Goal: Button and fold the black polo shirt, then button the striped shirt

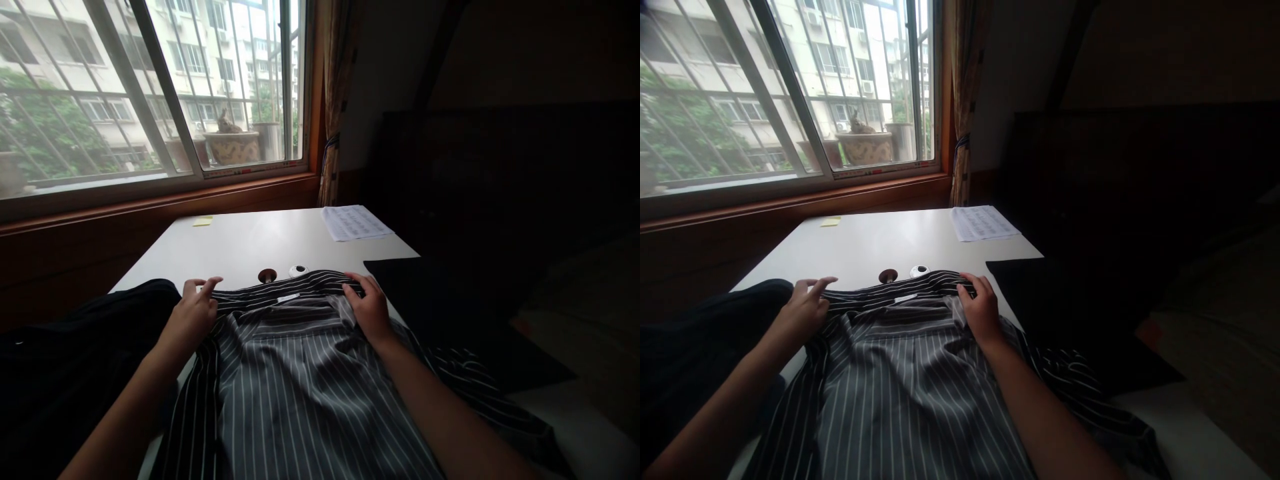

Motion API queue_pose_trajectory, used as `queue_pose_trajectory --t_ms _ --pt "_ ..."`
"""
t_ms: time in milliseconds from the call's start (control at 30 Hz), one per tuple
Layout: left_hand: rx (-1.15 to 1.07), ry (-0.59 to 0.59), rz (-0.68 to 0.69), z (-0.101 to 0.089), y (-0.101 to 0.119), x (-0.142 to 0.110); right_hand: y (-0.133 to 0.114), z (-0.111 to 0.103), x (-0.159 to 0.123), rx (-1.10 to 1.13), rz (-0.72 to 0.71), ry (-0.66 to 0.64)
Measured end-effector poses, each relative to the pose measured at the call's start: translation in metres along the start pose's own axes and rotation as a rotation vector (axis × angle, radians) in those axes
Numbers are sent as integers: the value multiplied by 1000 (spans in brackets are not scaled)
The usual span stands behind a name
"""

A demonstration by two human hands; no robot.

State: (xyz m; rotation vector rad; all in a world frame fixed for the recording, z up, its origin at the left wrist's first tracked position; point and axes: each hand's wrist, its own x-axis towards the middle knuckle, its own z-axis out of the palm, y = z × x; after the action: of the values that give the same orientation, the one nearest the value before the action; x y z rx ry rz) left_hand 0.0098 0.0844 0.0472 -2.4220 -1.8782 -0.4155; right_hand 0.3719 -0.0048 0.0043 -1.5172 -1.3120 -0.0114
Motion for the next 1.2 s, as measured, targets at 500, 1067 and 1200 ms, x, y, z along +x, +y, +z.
queue_pose_trajectory --t_ms 500,1067,1200 --pt "-194 -102 116 -20 -37 15 34 -19 18 -299 -160 -153" --pt "-1311 -129 -265 -23 -73 15 58 -30 23 387 386 -202" --pt "-1306 -73 -249 -18 -69 17 52 -30 24 395 402 -186"
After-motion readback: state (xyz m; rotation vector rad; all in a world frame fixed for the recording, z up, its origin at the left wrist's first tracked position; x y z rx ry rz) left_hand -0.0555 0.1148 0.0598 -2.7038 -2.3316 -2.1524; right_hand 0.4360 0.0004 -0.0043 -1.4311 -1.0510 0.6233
